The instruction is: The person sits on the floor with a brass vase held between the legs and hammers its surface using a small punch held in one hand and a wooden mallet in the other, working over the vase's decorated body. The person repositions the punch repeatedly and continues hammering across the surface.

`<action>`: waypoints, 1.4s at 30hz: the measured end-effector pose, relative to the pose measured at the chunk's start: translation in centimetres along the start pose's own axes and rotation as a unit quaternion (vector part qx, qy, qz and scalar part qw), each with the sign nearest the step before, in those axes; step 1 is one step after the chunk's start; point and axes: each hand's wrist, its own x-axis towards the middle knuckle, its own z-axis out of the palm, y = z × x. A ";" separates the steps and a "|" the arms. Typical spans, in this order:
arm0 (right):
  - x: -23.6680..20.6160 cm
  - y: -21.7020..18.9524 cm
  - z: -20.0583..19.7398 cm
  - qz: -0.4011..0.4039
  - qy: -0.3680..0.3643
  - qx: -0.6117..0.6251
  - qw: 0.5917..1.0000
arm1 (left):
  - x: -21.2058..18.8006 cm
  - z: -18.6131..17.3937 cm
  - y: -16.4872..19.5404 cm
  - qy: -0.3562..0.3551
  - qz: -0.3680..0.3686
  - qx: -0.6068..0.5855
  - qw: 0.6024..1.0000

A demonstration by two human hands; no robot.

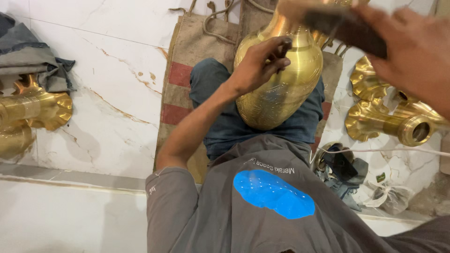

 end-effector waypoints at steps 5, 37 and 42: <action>2.7 -2.5 -3.8 -0.100 0.055 -0.025 0.993 | -2.5 2.5 0.5 0.149 -0.107 -0.010 0.983; 1.1 0.9 0.7 -0.123 0.134 0.048 0.982 | -1.2 2.3 -0.3 0.119 -0.075 0.014 0.990; -1.4 1.8 2.3 -0.052 0.099 0.076 0.991 | 0.4 0.7 -0.1 0.006 0.004 0.023 1.000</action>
